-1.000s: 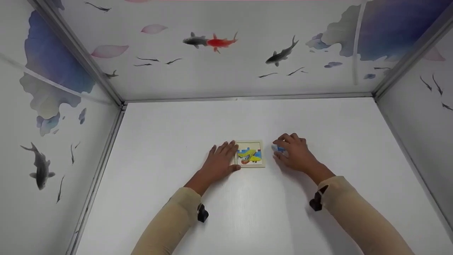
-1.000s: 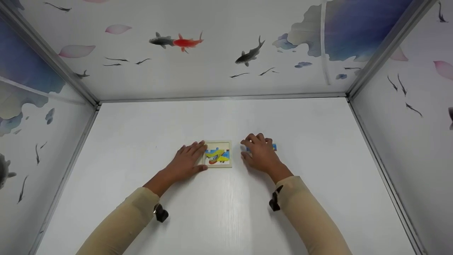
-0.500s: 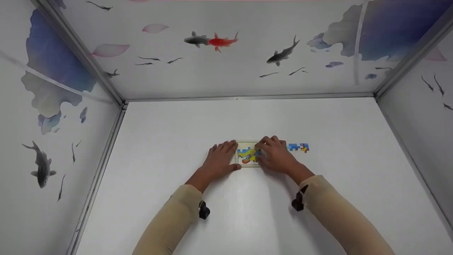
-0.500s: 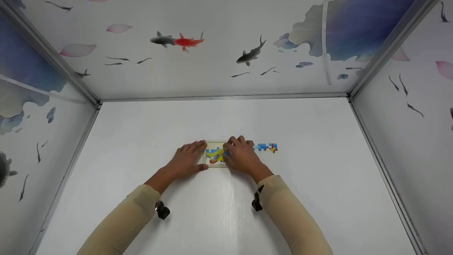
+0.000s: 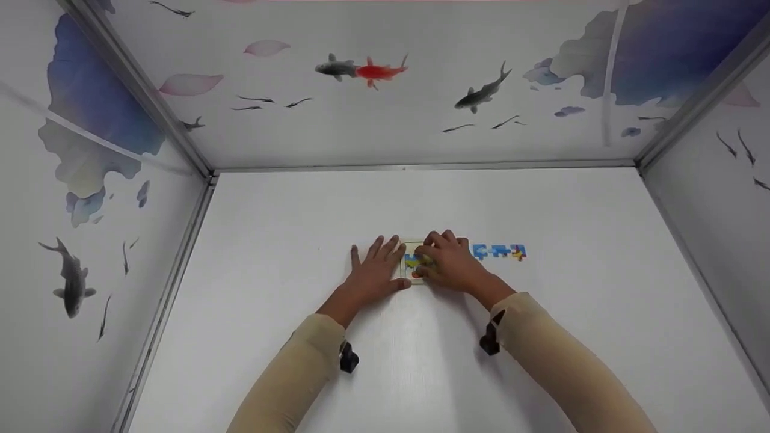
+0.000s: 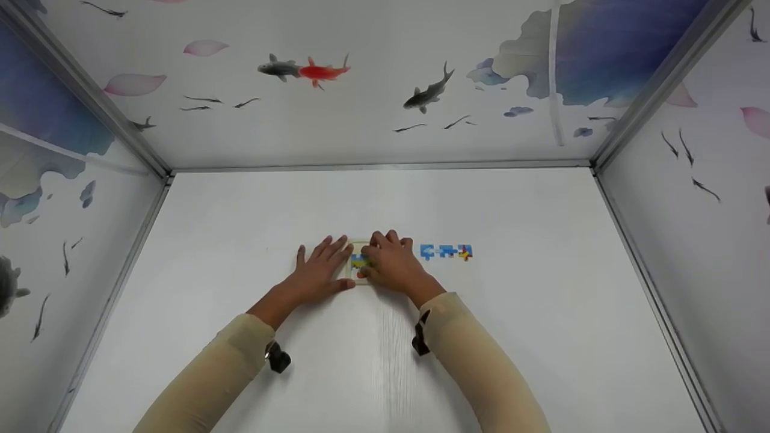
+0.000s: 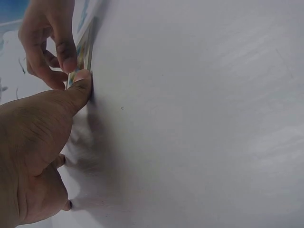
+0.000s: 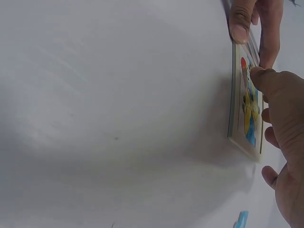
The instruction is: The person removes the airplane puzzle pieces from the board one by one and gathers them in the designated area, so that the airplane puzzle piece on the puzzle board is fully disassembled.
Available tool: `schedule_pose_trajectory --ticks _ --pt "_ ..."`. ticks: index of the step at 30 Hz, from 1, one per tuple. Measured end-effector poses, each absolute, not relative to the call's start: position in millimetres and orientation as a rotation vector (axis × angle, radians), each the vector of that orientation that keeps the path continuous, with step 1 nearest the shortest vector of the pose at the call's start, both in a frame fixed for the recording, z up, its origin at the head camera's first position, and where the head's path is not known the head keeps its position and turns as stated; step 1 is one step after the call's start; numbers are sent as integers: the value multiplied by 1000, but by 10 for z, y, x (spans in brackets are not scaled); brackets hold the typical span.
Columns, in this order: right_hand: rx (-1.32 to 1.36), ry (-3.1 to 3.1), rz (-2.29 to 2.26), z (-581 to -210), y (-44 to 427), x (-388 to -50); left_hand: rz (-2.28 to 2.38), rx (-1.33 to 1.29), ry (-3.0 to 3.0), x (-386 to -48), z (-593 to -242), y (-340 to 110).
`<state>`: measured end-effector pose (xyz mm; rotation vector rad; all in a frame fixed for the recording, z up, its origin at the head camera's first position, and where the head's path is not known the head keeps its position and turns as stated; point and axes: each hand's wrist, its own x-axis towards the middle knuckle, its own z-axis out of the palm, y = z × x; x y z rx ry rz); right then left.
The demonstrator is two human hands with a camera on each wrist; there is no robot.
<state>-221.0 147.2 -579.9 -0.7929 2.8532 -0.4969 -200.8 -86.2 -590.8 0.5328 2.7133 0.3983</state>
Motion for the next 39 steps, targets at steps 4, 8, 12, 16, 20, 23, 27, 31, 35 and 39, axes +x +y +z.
schedule_pose_trajectory --ticks 4,8,12,16,20,23,27,31,35,39 --pt "-794 2843 -504 -5802 1418 -2221 385 528 2722 -2014 -5917 -859" --pt "-798 2844 -498 -5800 1381 -2221 379 529 2723 -2012 -5903 -855" --pt "-806 2847 -491 -5797 1357 -2222 356 536 2729 -2010 -5891 -860" --pt "-814 2851 -479 -5788 1339 -2219 366 547 2730 -2009 -5886 -867" --pt "-808 2851 -481 -5790 1325 -2219 379 557 2729 -2008 -5885 -872" --pt "-810 2843 -479 -5803 1314 -2224 377 561 2726 -2008 -5884 -874" --pt "-804 2836 -492 -5815 1313 -2224 375 562 2724 -2009 -5877 -871" --pt "-793 2832 -516 -5807 1317 -2224 376 563 2725 -2006 -5878 -868" --pt "-788 2822 -502 -5797 1322 -2224 391 550 2715 -2002 -5885 -870" --pt "-762 2807 -491 -5789 1317 -2226 388 544 2719 -2005 -5895 -869"
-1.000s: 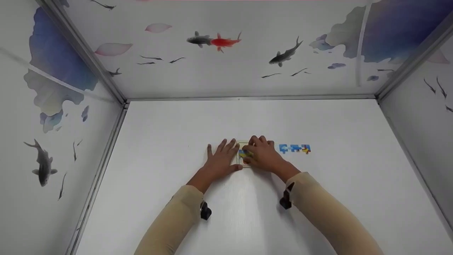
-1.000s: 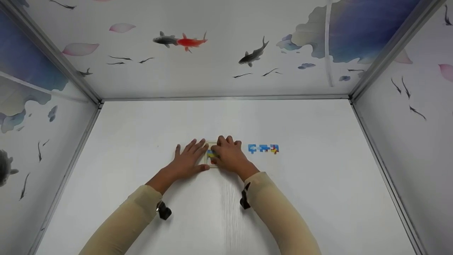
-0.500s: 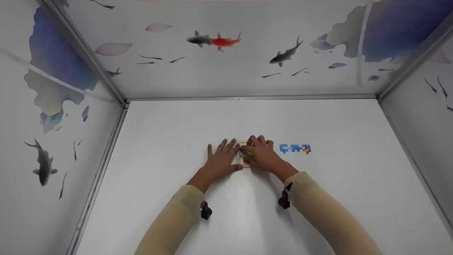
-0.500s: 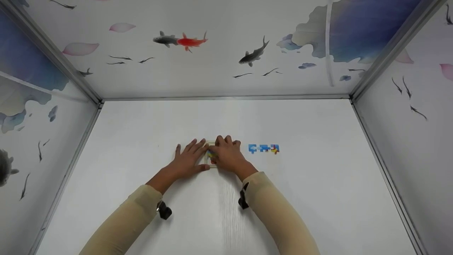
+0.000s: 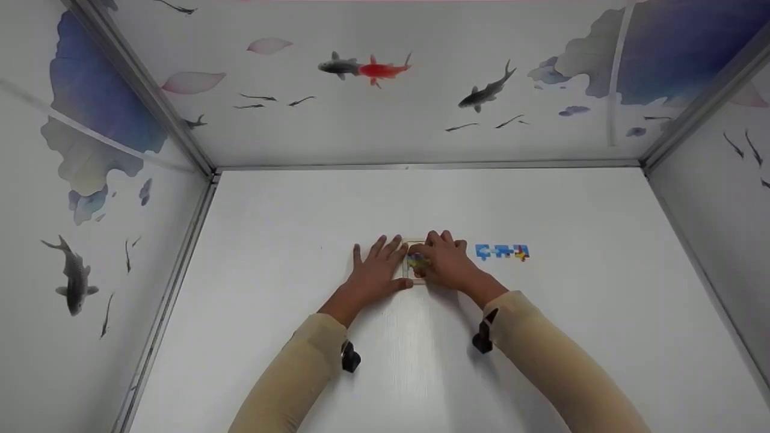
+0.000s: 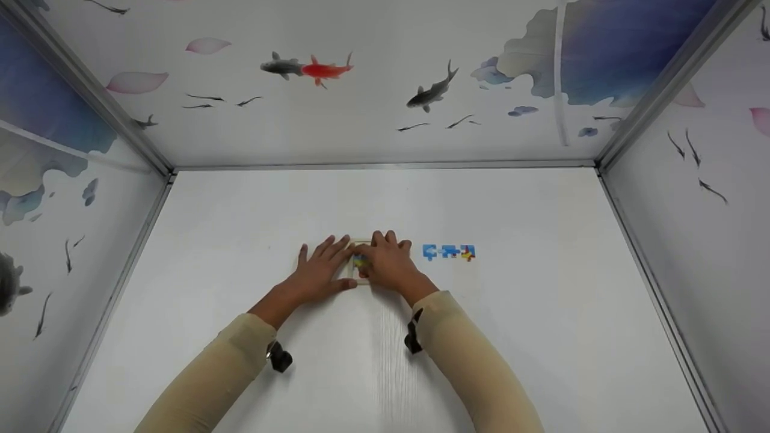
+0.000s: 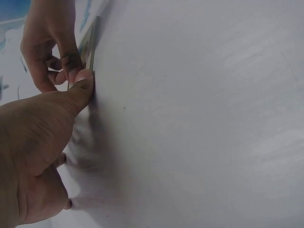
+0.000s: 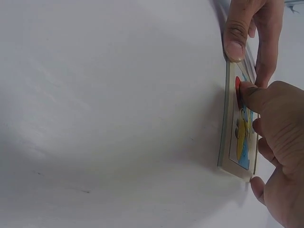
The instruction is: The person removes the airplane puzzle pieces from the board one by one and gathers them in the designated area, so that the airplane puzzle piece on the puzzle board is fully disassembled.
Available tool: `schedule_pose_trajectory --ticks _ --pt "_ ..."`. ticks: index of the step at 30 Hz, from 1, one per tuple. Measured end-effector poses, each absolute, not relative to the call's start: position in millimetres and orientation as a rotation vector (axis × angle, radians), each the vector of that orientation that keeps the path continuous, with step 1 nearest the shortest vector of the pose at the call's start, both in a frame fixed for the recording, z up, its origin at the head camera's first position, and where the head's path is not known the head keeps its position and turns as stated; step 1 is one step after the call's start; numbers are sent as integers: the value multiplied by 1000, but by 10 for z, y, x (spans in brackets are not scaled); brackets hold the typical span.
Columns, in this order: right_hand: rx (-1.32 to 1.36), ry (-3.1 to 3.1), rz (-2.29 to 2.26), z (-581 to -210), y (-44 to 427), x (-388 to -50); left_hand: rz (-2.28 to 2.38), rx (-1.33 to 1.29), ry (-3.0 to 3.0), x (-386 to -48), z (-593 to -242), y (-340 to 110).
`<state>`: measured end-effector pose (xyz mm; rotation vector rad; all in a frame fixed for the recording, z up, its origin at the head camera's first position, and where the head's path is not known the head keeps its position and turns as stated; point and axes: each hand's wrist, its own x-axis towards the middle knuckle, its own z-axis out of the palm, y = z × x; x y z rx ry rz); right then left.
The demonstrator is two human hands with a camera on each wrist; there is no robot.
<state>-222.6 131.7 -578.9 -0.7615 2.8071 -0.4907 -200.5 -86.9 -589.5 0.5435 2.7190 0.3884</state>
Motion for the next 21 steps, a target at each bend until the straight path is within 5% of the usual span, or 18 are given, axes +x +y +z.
schedule_pose_trajectory --ticks 21 --pt "-718 2803 -542 -5811 1287 -2222 386 549 2723 -2002 -5881 -873"
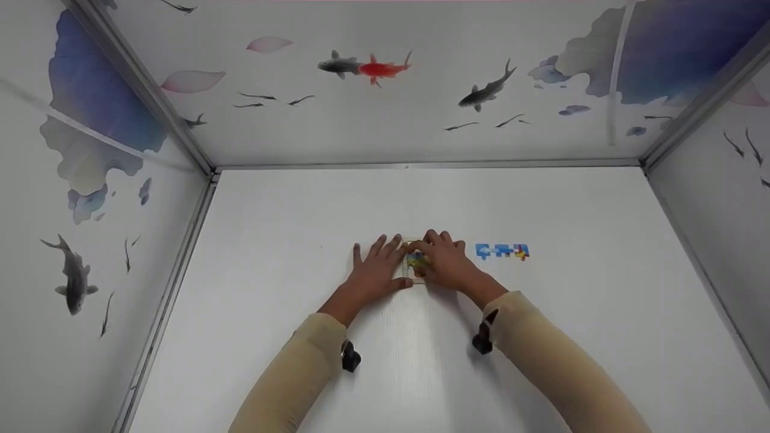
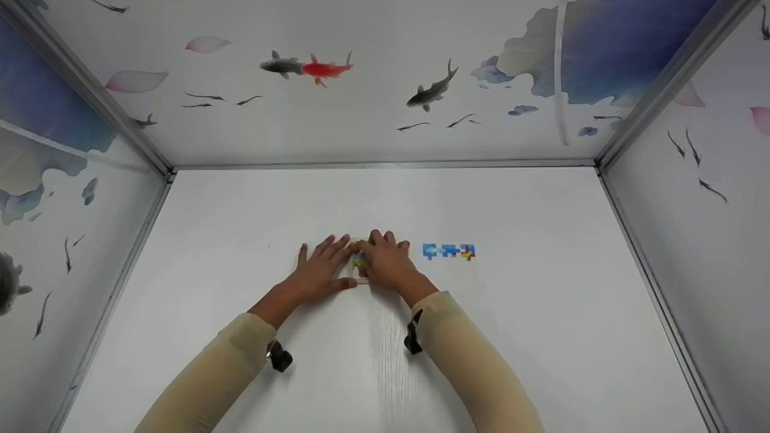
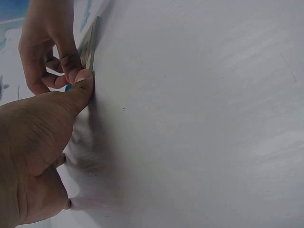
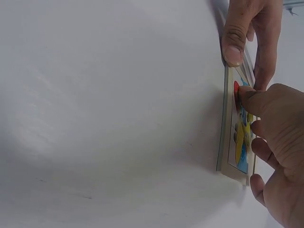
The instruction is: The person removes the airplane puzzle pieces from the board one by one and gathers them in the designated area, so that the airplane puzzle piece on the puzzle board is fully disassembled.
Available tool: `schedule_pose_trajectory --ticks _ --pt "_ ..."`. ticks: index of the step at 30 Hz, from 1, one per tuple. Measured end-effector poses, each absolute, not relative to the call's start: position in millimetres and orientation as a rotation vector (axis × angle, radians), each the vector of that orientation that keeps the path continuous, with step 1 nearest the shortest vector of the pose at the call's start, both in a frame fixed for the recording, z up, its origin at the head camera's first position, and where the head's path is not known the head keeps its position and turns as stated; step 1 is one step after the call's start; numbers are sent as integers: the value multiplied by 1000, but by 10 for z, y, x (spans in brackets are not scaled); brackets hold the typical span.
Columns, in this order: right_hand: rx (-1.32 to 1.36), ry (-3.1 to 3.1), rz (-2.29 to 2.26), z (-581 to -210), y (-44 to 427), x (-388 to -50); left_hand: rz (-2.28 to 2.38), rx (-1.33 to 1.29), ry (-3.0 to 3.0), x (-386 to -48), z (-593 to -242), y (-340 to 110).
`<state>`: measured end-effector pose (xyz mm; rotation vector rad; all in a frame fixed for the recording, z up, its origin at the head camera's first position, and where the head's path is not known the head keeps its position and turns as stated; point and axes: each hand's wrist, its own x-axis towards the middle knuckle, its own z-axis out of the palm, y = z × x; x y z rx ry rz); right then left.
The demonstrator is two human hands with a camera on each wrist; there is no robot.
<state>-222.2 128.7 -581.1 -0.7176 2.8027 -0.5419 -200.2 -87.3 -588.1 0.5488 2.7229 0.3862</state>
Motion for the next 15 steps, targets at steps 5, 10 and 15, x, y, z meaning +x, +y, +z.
schedule_pose_trajectory --ticks 5,10,15 --pt "-778 2823 -549 -5825 1286 -2199 354 550 2733 -1994 -5880 -863" --pt "-840 2844 -546 -5833 1296 -2199 344 541 2746 -1987 -5879 -849" --pt "-874 2860 -512 -5835 1300 -2208 341 540 2737 -2002 -5880 -858"
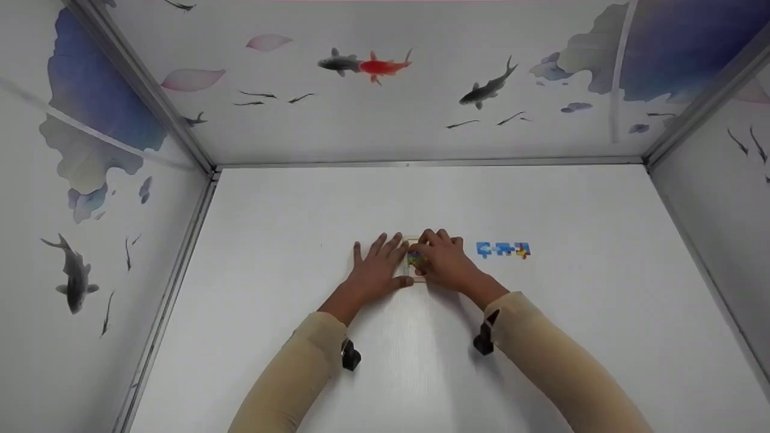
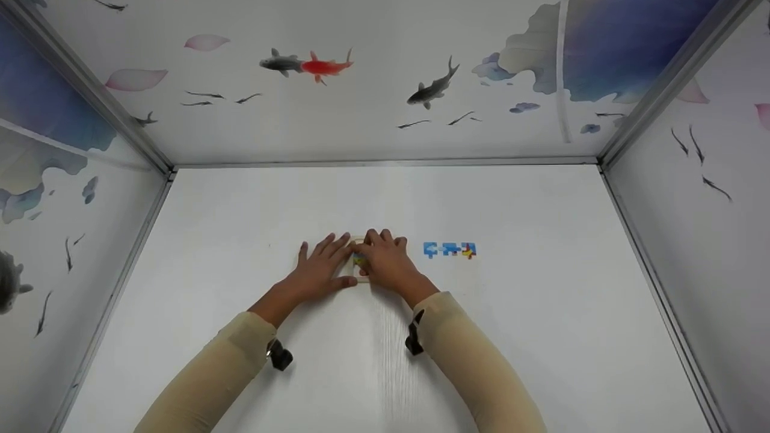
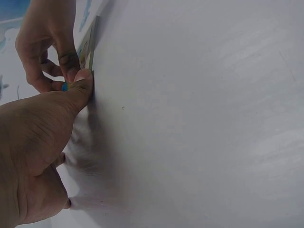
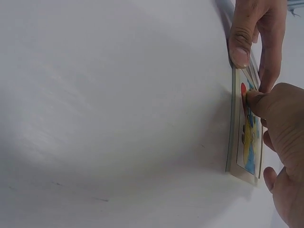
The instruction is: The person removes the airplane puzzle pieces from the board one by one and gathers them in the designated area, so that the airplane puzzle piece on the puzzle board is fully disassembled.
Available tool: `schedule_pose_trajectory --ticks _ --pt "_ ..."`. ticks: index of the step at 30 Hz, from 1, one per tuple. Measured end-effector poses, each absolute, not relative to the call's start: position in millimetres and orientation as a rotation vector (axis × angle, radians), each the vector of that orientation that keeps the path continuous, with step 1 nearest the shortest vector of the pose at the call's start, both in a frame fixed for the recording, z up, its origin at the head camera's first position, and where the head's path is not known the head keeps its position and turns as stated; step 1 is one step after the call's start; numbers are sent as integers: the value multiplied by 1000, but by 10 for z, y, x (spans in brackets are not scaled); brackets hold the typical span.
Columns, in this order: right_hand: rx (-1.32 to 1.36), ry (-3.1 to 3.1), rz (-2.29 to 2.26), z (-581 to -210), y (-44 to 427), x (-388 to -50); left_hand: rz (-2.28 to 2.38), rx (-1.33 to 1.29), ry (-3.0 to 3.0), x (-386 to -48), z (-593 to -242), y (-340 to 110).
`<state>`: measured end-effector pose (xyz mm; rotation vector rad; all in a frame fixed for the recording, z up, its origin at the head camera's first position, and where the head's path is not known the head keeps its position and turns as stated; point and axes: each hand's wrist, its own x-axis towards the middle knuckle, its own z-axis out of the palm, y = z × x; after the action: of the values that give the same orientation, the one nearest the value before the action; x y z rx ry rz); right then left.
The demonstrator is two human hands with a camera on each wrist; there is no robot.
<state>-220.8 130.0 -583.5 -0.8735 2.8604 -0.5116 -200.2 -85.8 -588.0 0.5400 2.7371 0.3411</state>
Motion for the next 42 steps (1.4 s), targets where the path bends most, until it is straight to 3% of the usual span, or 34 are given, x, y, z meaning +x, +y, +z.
schedule_pose_trajectory --ticks 13,42 --pt "-861 2887 -612 -5802 1418 -2167 359 557 2725 -1994 -5883 -865" --pt "-654 2945 -665 -5832 2303 -1975 409 527 2750 -1978 -5913 -844"
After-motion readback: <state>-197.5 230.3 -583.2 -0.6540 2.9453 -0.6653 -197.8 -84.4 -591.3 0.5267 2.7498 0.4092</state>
